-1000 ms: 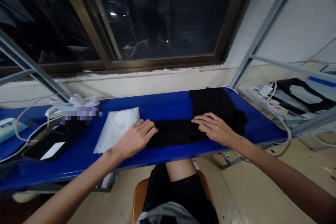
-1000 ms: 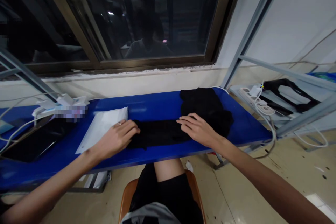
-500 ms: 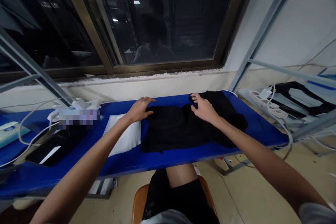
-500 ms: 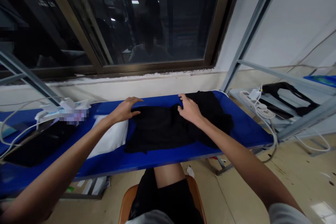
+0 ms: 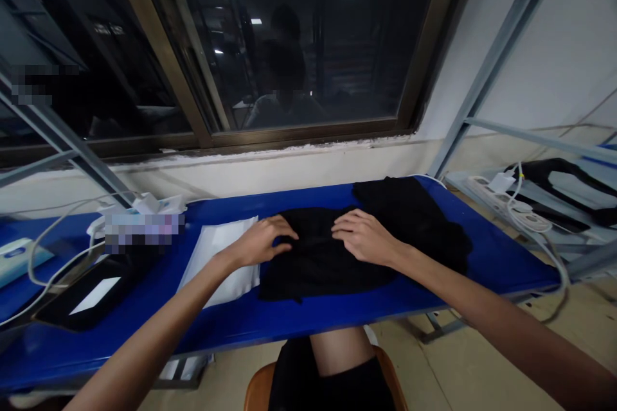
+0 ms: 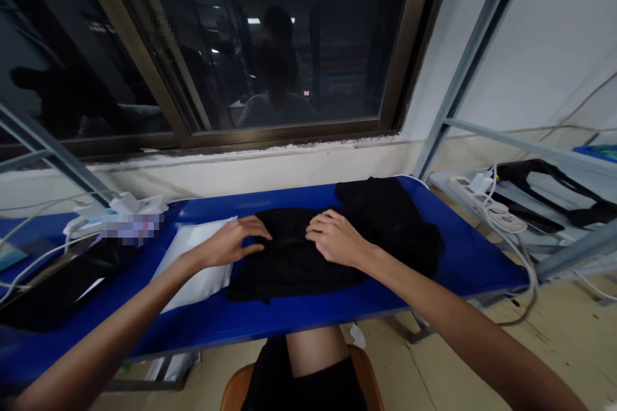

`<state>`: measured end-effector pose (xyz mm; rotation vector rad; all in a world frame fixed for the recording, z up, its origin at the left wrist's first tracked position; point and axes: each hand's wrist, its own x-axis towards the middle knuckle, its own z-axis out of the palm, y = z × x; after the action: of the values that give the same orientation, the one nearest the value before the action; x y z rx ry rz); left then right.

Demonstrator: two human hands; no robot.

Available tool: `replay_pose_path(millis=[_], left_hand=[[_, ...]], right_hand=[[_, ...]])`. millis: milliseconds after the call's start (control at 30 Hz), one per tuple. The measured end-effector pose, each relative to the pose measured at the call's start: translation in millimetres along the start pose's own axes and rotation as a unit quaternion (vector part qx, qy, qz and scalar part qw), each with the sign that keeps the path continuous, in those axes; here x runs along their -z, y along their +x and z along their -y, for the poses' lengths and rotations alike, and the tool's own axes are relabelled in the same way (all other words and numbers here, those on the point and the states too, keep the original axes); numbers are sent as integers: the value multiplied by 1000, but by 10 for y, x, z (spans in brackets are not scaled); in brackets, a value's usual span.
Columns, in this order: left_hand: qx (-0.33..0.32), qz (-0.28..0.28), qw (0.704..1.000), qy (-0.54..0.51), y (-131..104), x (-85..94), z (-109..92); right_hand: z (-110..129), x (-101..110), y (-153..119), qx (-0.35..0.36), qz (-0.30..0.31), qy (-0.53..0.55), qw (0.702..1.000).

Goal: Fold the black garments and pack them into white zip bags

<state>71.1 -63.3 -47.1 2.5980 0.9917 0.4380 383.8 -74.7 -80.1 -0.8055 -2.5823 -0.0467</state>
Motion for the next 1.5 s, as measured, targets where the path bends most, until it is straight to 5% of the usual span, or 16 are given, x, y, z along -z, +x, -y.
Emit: replay_pose_path(millis=[100, 167, 233, 433, 633, 767, 867, 967, 1067, 1167, 1333, 1500], left_hand=[[10, -10, 997, -78, 20, 94, 65], [49, -68, 993, -88, 177, 125, 194], [96, -68, 989, -90, 413, 136, 367], [146, 95, 979, -102, 861, 107, 755], [147, 197, 966, -85, 810, 108, 757], [129, 163, 977, -53, 681, 258, 536], [74, 38, 993, 84, 392, 284, 176], [-37, -51, 970, 234, -29, 134, -276], [-142, -60, 933, 326, -402, -124, -630], [-174, -49, 911, 371, -609, -336, -773], [-107, 7, 908, 404, -728, -460, -804], [-50, -34, 918, 392, -715, -705, -1067]], right_hand=[[-39, 115, -73, -14, -10, 77, 997], [-150, 166, 19, -76, -43, 103, 991], [-326, 181, 205, -140, -29, 103, 984], [-889, 126, 617, -201, 204, 139, 948], [-1084, 184, 569, -200, 196, 161, 946], [-967, 345, 496, -206, 147, 154, 955], [-687, 457, 255, -163, 0, 83, 983], [-282, 462, -168, -69, -89, 15, 993], [63, 354, -602, 20, -66, -53, 996], [207, 235, -877, 91, -22, -140, 986], [227, 228, -1025, 65, 82, -150, 983], [442, 208, -1110, 69, 85, -187, 976]])
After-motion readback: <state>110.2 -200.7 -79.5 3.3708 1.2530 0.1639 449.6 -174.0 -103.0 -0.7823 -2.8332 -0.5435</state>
